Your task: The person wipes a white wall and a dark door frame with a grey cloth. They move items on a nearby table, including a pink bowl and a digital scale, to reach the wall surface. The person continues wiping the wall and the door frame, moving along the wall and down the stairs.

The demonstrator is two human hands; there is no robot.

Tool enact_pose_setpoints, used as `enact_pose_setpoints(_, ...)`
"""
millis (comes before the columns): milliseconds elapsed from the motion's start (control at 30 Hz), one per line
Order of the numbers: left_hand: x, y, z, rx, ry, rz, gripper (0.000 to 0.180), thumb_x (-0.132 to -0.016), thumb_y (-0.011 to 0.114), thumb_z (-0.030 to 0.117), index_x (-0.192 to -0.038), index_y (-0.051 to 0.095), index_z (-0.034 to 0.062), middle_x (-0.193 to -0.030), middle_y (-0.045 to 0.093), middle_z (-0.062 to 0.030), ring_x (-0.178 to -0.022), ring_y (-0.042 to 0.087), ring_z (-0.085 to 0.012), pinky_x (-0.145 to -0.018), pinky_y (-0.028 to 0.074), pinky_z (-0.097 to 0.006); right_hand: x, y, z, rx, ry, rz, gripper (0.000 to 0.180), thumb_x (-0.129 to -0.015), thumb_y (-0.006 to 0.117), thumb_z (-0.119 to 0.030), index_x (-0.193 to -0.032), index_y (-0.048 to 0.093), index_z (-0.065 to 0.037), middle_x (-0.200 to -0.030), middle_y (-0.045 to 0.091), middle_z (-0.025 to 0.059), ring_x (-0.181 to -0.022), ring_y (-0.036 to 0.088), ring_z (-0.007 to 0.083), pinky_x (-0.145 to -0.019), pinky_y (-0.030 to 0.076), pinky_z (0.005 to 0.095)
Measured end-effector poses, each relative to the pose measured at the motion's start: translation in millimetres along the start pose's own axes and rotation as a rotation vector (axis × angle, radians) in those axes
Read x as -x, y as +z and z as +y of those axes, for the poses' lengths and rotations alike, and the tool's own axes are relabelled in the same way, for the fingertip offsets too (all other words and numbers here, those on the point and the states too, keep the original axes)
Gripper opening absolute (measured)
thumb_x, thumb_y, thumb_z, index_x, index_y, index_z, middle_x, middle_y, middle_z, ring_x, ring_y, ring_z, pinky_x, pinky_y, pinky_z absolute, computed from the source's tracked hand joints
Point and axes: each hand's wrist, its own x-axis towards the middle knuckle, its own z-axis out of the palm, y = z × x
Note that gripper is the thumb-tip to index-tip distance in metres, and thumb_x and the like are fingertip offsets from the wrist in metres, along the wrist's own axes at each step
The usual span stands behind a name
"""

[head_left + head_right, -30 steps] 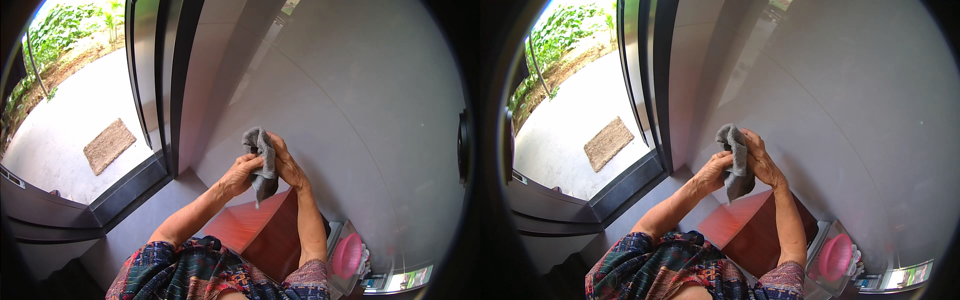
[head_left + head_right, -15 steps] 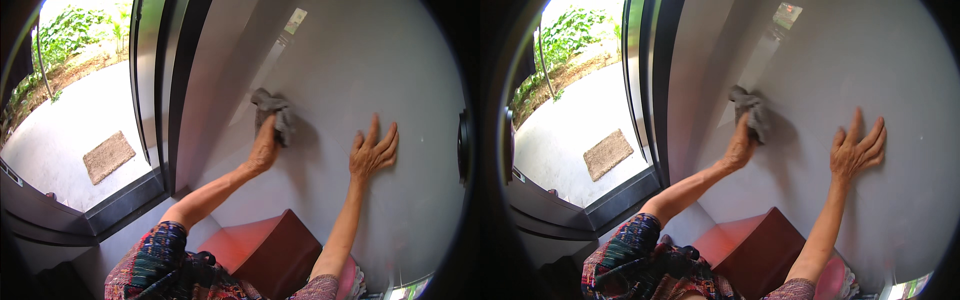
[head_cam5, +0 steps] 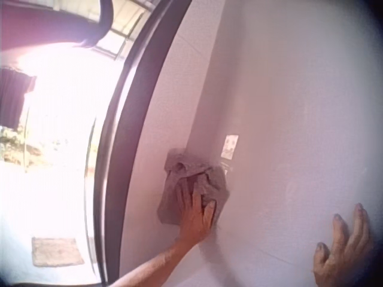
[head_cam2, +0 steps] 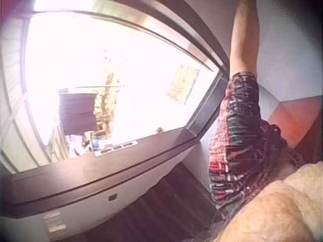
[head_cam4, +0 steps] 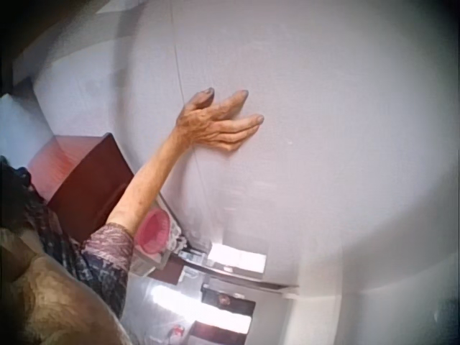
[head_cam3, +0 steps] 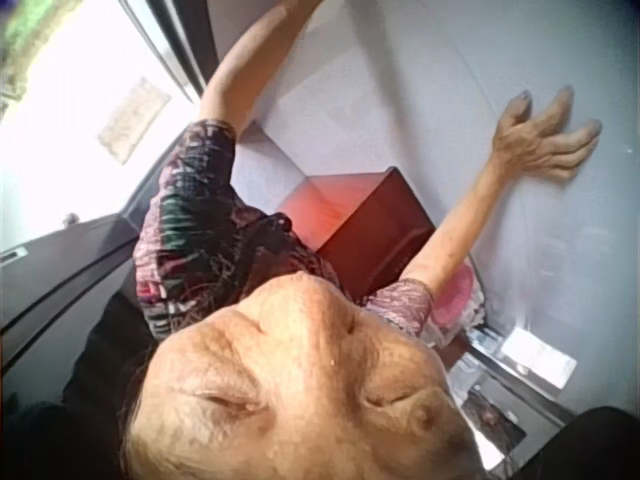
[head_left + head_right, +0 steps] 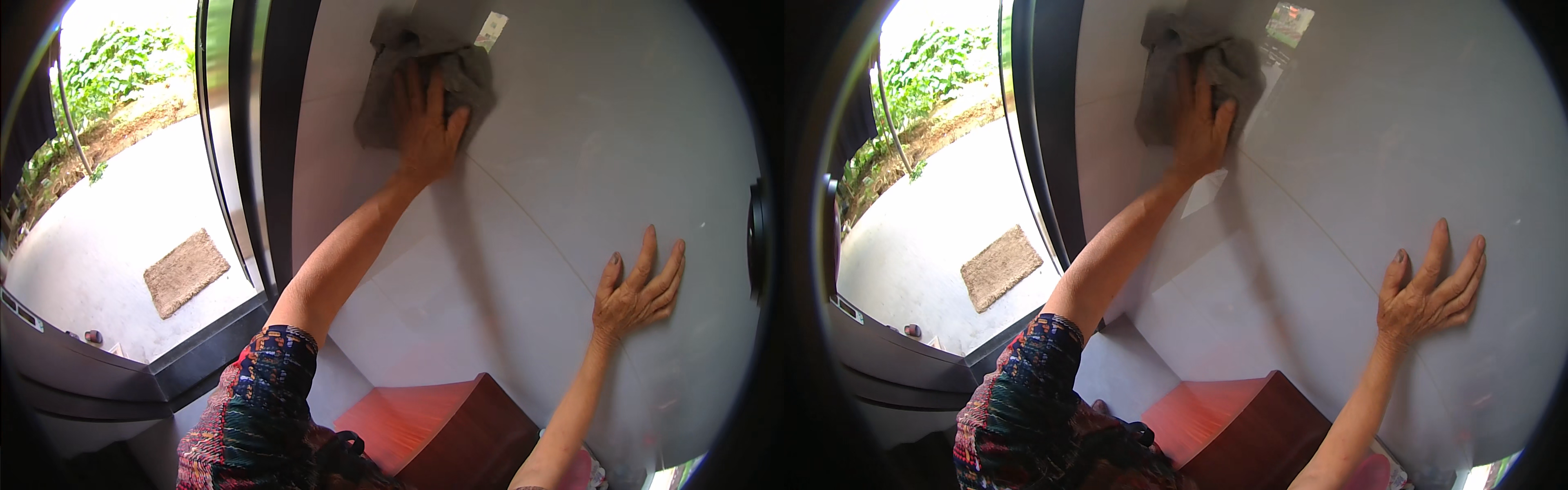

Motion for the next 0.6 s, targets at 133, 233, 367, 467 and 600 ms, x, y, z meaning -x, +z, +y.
enact_pose_setpoints(133,29,-4,-22,0.018,-0.08,0.012,0.06,-0.093,0.045,0.032,-0.143,0.027,0.0035,-0.147,0.016,-0.0322,-0.132,0.016,-0.0526,-0.108,0.013,-0.057,0,1,-2,-0.031,0.001,0.011,0.045,-0.097,0.032,-0.049,-0.122,0.06,-0.024,-0.138,0.047,0.0084,-0.123,0.046,0.0223,-0.093,0.032,0.0354)
enact_pose_setpoints(233,72,-10,-34,-0.01,-0.15,-0.035,0.061,-0.094,0.043,0.032,-0.143,0.025,0.0013,-0.146,0.015,-0.0332,-0.133,0.016,-0.0516,-0.109,0.012,-0.055,0,0,-2,-0.023,0.0,0.001,0.045,-0.096,0.033,-0.049,-0.123,0.059,-0.023,-0.139,0.046,0.0087,-0.123,0.046,0.0225,-0.093,0.033,0.0354)
enact_pose_setpoints(367,130,-22,-53,0.017,-0.265,-0.151,0.063,-0.094,0.042,0.032,-0.142,0.023,-0.0034,-0.146,0.015,-0.034,-0.133,0.015,-0.0513,-0.11,0.011,-0.055,-4,-6,1,0.01,-0.016,-0.025,0.045,-0.096,0.034,-0.048,-0.124,0.057,-0.022,-0.139,0.046,0.0094,-0.123,0.046,0.0228,-0.093,0.033,0.0355)
enact_pose_setpoints(467,141,-37,-60,0.038,-0.291,-0.231,0.064,-0.095,0.04,0.033,-0.142,0.02,-0.0059,-0.146,0.015,-0.0343,-0.134,0.014,-0.0518,-0.11,0.011,-0.055,-2,-5,-4,-0.004,-0.002,-0.033,0.045,-0.096,0.034,-0.048,-0.124,0.057,-0.021,-0.138,0.046,0.01,-0.123,0.046,0.0232,-0.093,0.034,0.0358)
enact_pose_setpoints(600,99,-28,-34,-0.003,-0.176,-0.235,0.066,-0.095,0.038,0.034,-0.142,0.017,-0.007,-0.146,0.014,-0.0342,-0.134,0.014,-0.052,-0.109,0.013,-0.057,-2,-4,-5,-0.014,-0.001,-0.021,0.044,-0.097,0.034,-0.047,-0.122,0.058,-0.02,-0.138,0.046,0.0105,-0.122,0.046,0.0238,-0.094,0.034,0.0366)
